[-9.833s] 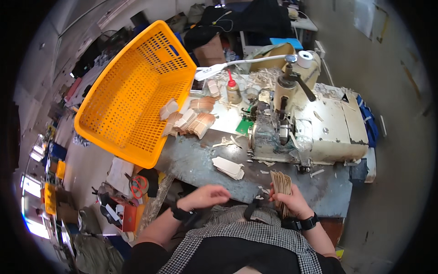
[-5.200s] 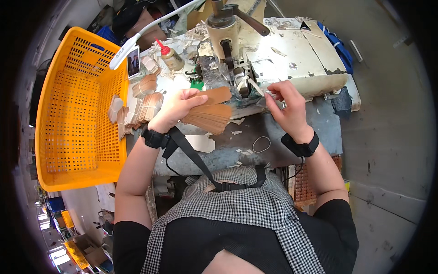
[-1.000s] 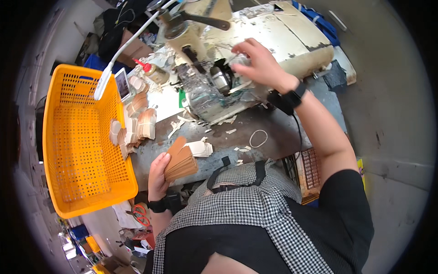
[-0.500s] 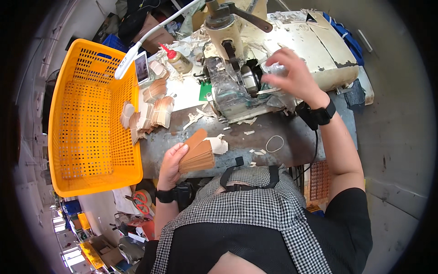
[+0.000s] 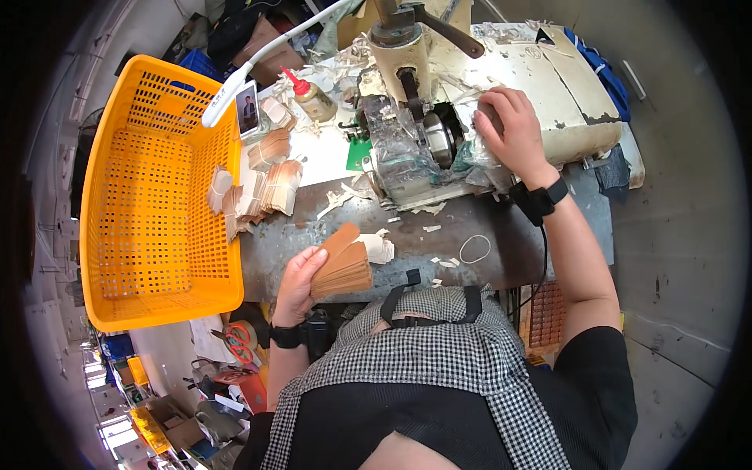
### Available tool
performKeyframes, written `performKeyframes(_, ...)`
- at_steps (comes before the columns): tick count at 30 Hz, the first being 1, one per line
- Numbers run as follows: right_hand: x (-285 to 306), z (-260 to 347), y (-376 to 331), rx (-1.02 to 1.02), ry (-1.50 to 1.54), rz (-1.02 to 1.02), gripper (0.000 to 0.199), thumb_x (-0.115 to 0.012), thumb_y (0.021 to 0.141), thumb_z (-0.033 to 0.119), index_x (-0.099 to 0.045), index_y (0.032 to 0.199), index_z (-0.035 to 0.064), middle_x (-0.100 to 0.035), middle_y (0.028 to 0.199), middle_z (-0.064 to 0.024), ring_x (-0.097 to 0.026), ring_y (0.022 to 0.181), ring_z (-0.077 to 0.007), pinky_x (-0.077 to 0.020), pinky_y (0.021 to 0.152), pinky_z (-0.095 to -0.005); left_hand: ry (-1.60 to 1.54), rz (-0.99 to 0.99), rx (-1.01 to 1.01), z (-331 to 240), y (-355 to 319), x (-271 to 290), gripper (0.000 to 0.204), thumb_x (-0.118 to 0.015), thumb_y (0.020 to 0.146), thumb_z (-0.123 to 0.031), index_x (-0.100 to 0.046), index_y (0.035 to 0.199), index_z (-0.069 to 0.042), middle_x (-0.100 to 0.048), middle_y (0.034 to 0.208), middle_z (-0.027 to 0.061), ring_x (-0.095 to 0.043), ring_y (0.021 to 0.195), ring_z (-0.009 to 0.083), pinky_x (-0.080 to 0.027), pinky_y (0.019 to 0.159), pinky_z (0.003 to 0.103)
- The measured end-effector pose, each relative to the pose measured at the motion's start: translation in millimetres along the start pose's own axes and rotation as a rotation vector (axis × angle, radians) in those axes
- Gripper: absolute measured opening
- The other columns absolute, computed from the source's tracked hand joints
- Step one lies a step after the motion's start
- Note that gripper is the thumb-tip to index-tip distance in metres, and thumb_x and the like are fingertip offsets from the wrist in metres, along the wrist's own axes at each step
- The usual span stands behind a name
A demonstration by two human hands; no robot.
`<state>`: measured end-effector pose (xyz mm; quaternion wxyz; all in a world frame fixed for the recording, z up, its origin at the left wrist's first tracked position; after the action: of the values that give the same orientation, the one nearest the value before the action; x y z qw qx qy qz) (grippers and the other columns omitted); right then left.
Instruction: Manually process or inspect leather shoe upper components at a workbench with industrial machinery.
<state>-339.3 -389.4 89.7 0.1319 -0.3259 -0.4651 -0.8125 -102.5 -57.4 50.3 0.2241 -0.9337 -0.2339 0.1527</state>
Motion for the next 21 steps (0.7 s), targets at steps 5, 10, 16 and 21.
performKeyframes(5,-0.5,3.9,-0.7,0.034,-0.049,-0.043,0.019,-0.064,0.082,0.013,-0.062,0.098,0.0032,-0.062,0.102,-0.0112,-0.058,0.097,-0.0308,-0.0463,0.085,-0.0396,0.013,0.003,0.007,0.4,2.5,-3.2,0.021,-0.056,0.096,-0.02,-0.06,0.106,-0.001,-0.064,0.093,0.0022,-0.06,0.079,0.0063,-0.048,0.071,0.022)
performKeyframes(10,-1.4,2.6,-1.7,0.032,-0.044,-0.045,0.019,-0.063,0.082,0.012,-0.062,0.098,0.0033,-0.062,0.102,-0.0113,-0.057,0.096,-0.031,-0.0463,0.085,-0.0396,0.024,0.017,0.009,-0.7,2.7,-6.4,0.022,-0.056,0.096,-0.021,-0.06,0.106,-0.001,-0.064,0.093,0.0025,-0.06,0.079,0.0062,-0.048,0.071,0.021)
performKeyframes(16,-0.9,5.2,-1.4,0.044,-0.063,-0.062,0.018,-0.062,0.082,0.011,-0.061,0.098,0.0036,-0.062,0.101,-0.0113,-0.057,0.095,-0.0312,-0.046,0.084,-0.0398,0.029,0.015,0.01,0.7,4.3,-7.7,0.023,-0.057,0.096,-0.021,-0.06,0.106,-0.001,-0.065,0.092,0.0027,-0.06,0.079,0.0063,-0.048,0.07,0.022)
performKeyframes(21,0.9,7.9,-1.4,0.042,-0.064,-0.077,0.017,-0.062,0.081,0.009,-0.061,0.097,0.0041,-0.062,0.1,-0.0112,-0.057,0.093,-0.0311,-0.0456,0.083,-0.0399,0.062,0.014,0.044,-0.1,4.5,-7.8,0.022,-0.057,0.096,-0.022,-0.061,0.105,-0.002,-0.065,0.092,0.0026,-0.06,0.079,0.0064,-0.048,0.07,0.022)
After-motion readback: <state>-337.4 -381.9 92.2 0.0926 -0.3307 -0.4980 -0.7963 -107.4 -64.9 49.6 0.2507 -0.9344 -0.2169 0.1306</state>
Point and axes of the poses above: each hand's wrist, its own y-axis towards the middle knuckle, its own x-axis out of the back of the hand, z = x × y, the point moved 3 cm from there along y, towards the middle knuckle
